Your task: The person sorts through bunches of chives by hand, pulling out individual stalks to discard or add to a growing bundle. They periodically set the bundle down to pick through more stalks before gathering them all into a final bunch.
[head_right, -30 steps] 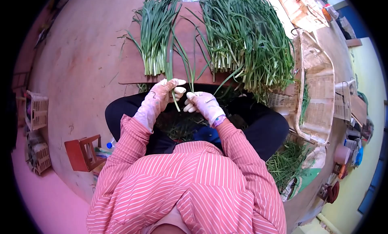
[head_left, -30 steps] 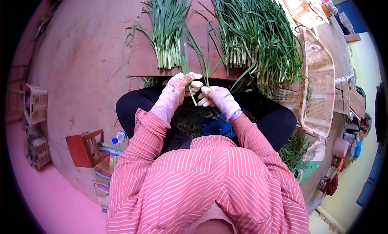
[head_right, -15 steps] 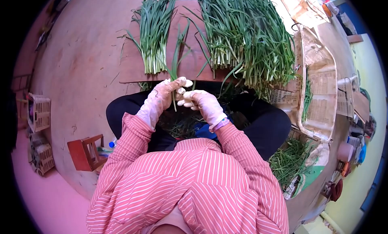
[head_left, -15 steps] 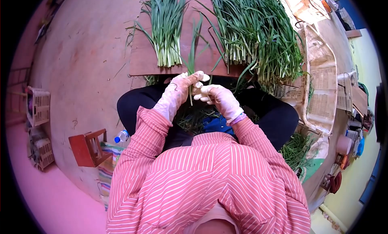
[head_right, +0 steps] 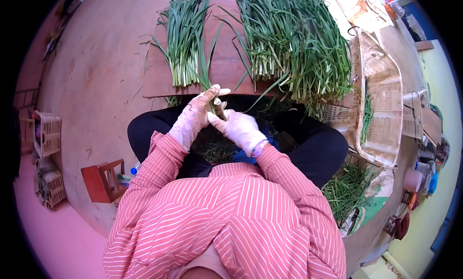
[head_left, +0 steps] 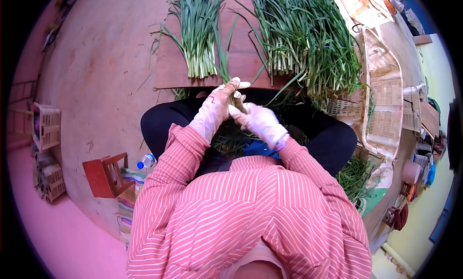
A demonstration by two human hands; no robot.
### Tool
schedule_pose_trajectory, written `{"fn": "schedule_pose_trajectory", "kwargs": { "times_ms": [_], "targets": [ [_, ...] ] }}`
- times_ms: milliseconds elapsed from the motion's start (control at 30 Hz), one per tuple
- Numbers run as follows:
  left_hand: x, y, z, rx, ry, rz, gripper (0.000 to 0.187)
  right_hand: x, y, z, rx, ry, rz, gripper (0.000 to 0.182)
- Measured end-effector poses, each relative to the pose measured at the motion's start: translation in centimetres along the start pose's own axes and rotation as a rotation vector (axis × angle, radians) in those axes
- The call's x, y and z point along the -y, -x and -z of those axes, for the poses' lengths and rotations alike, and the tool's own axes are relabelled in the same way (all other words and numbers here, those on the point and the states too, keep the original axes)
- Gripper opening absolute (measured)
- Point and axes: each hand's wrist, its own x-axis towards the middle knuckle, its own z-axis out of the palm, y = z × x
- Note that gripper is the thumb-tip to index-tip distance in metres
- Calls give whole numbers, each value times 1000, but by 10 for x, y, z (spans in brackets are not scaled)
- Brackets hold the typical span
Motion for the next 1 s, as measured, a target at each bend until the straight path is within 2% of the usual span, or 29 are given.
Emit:
{"fn": "schedule_pose_trajectory", "kwargs": {
  "times_ms": [33,100,133,167,233,300,367,400,500,567,633,667,700,767,867,900,933,1000],
  "targets": [
    [0,2,-3,-56,-25,48,40,4,3,-3,135,-321,-31,47],
    [-2,10,-9,-41,-24,65,40,9,4,-12,210,-639,-121,40],
    [-3,7,-5,-6,-15,111,48,10,1,-17,171,-539,-138,39],
    [-3,10,-6,-57,-78,115,48,9,3,-16,142,-443,-117,41],
    [-2,7,7,-52,-429,-48,44,14,12,-9,109,-316,-151,43],
    [-2,8,4,-251,-663,-222,40,13,16,-10,46,-128,-146,46],
    [-14,25,-13,-227,-562,-281,40,3,21,-18,-81,80,13,45],
    [-13,18,-7,-185,-493,-180,38,4,23,-17,-77,154,59,43],
    [-5,21,-4,-166,-506,-158,35,-5,23,-30,-291,422,261,32],
    [-6,28,-9,-135,-472,-172,33,-6,24,-33,-340,434,295,29],
    [-16,36,-14,-143,-616,-228,31,-6,20,-32,-393,443,327,26],
    [-25,45,-23,-185,-632,-271,29,-6,18,-31,-402,341,368,25],
    [-27,39,-19,-131,-562,-460,31,-7,16,-30,-409,240,407,24],
    [-62,34,-2,-289,-711,-593,26,-10,14,-27,-416,248,411,24],
    [-139,35,13,-446,-847,-497,22,-16,11,-19,-412,251,402,22],
    [-156,25,22,-504,-900,-475,23,-9,11,-12,-316,147,283,22],
    [-166,10,38,-504,-900,-473,23,-10,6,-10,-345,171,288,24],
    [-164,-46,94,-336,-955,-387,29,-7,-4,-5,-394,246,282,30]
  ]
}}
